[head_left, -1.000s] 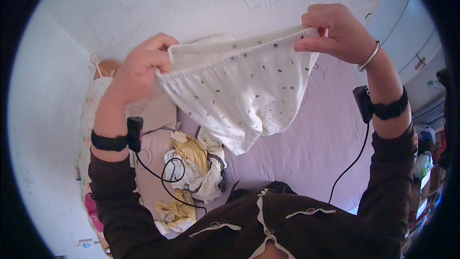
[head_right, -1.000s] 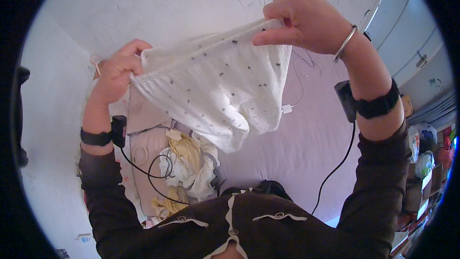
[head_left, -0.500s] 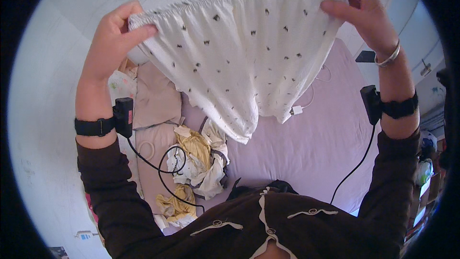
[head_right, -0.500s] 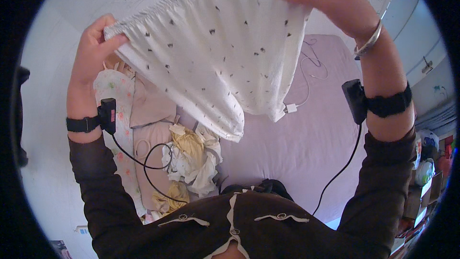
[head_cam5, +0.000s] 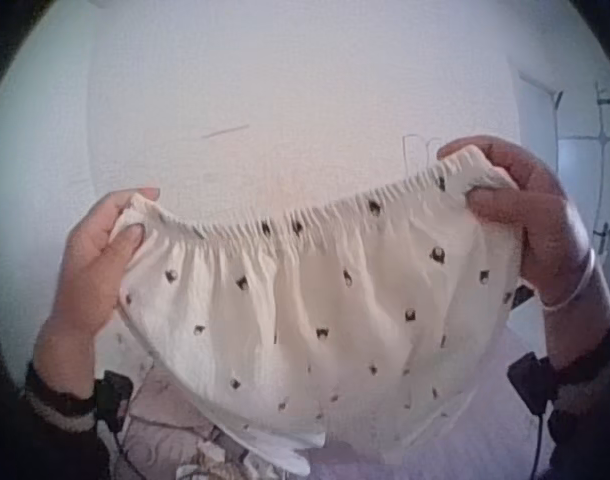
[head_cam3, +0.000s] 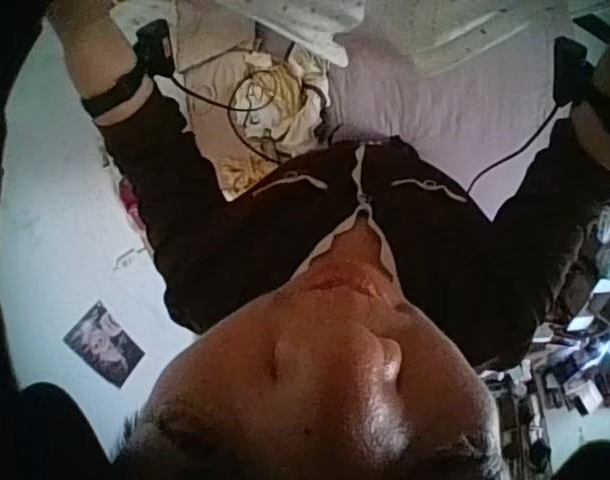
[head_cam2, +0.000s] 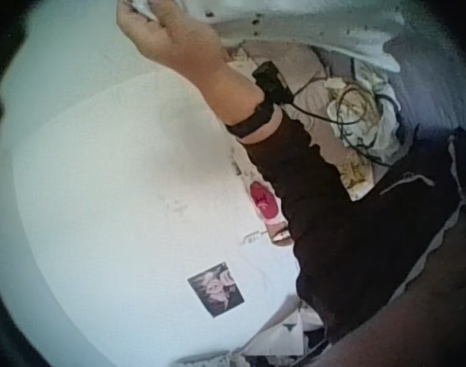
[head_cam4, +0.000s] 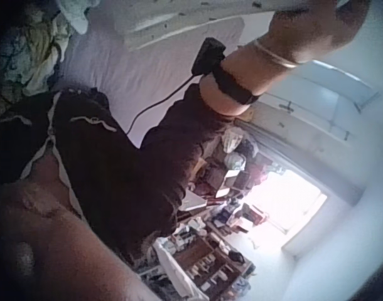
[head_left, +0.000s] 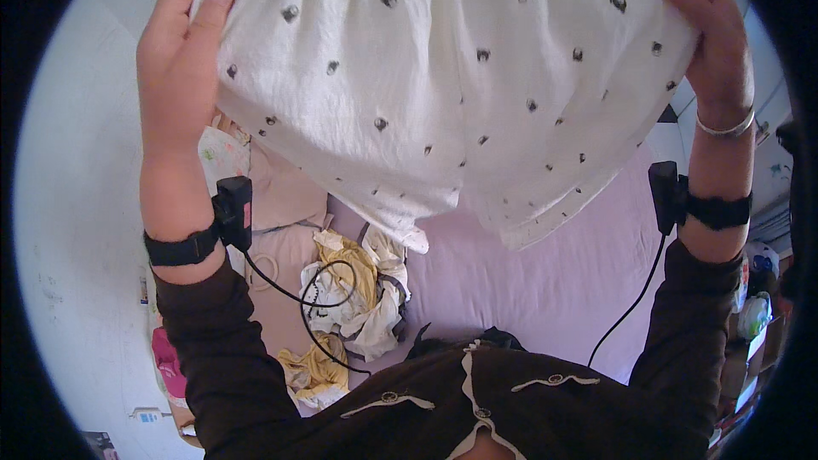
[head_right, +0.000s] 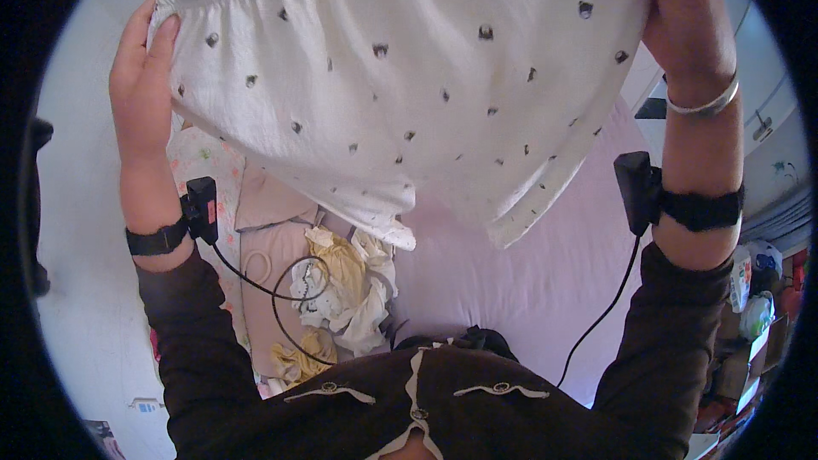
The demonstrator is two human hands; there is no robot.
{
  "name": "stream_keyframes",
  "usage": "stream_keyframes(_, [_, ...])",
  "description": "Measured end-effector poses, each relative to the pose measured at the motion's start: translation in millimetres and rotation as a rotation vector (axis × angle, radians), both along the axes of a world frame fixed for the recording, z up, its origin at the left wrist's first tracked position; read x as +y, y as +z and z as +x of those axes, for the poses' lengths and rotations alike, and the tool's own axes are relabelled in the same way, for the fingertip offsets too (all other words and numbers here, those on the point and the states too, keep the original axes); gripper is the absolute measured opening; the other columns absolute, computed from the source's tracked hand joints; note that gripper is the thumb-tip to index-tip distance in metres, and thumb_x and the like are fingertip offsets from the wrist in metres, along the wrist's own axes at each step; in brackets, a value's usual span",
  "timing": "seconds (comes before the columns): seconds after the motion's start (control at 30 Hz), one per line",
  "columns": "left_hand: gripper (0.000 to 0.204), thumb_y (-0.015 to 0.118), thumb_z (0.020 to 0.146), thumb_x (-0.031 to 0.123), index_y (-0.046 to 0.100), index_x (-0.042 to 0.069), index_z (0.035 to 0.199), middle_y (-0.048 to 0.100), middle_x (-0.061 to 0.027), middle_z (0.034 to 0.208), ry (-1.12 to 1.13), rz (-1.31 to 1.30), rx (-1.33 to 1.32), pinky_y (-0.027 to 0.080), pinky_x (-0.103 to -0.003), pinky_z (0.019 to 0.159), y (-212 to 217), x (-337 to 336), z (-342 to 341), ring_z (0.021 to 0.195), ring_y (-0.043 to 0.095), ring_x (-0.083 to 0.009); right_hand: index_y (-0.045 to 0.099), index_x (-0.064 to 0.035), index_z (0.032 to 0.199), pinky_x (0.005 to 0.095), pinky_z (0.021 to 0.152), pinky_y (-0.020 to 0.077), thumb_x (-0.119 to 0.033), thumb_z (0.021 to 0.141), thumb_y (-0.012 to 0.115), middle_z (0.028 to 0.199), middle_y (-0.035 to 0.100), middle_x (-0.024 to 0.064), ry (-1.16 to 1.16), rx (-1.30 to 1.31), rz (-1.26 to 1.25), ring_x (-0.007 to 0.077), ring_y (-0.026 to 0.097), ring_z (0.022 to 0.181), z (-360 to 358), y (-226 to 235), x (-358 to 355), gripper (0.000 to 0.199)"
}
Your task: The person folds a pillowcase and several pieces of clothing on a bed. They handle a pillowcase, a pair of jeans, a white top, a yellow top, and a patterned sheet, folding each item and placing it on the bed.
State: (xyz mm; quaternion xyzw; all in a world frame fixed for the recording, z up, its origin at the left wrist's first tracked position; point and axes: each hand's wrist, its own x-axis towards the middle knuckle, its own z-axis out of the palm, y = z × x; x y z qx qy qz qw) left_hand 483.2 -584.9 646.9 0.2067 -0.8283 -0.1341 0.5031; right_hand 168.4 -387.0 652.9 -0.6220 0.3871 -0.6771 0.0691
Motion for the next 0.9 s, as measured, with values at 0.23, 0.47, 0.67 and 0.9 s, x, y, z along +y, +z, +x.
stream_keyframes(0.23, [0.037,0.048,0.104,0.018,0.055,0.0,0.136,0.061,-0.0133,0.133,-0.081,-0.41,0.116,0.048,-0.029,0.1,9.0,22.1,1.5,0.116,0.062,-0.0175,0.056,-0.0008,0.121,0.0319,0.08,0.0557,-0.009,0.078,0.064,0.098,0.066,0.0073,-0.017,-0.004,-0.227,0.0181,0.067,0.09,-28.6,-16.5,22.7,0.045])
stream_keyframes(0.47, [0.036,0.061,0.1,0.019,0.058,-0.002,0.129,0.07,-0.007,0.109,-0.217,0.228,0.349,0.05,-0.024,0.087,18.0,-3.2,28.1,0.095,0.065,-0.0114,0.055,-0.0029,0.121,0.0326,0.082,0.0555,-0.004,0.082,0.059,0.098,0.066,0.0072,0.129,-0.002,-0.135,0.0189,0.066,0.09,5.3,19.5,5.0,0.039])
stream_keyframes(0.67, [0.032,0.059,0.1,0.02,0.061,-0.006,0.12,0.069,-0.0066,0.102,-0.037,0.028,0.116,0.049,-0.024,0.084,4.2,6.5,4.3,0.091,0.062,-0.0114,0.064,-0.0029,0.114,0.0346,0.083,0.0518,-0.005,0.085,0.059,0.099,0.066,0.0051,-0.268,0.045,0.111,0.0178,0.064,0.094,-20.9,-0.4,15.6,0.029])
stream_keyframes(0.9, [0.035,0.059,0.1,0.024,0.06,-0.005,0.121,0.067,-0.0121,0.11,-0.148,0.728,0.058,0.053,-0.032,0.086,-28.7,-41.3,-36.4,0.096,0.065,-0.0172,0.07,-0.0036,0.095,0.0334,0.068,0.0518,-0.03,0.089,0.073,0.085,0.067,0.0062,-0.085,-0.1,0.497,0.0175,0.063,0.074,-47.2,-36.8,-37.2,0.027])
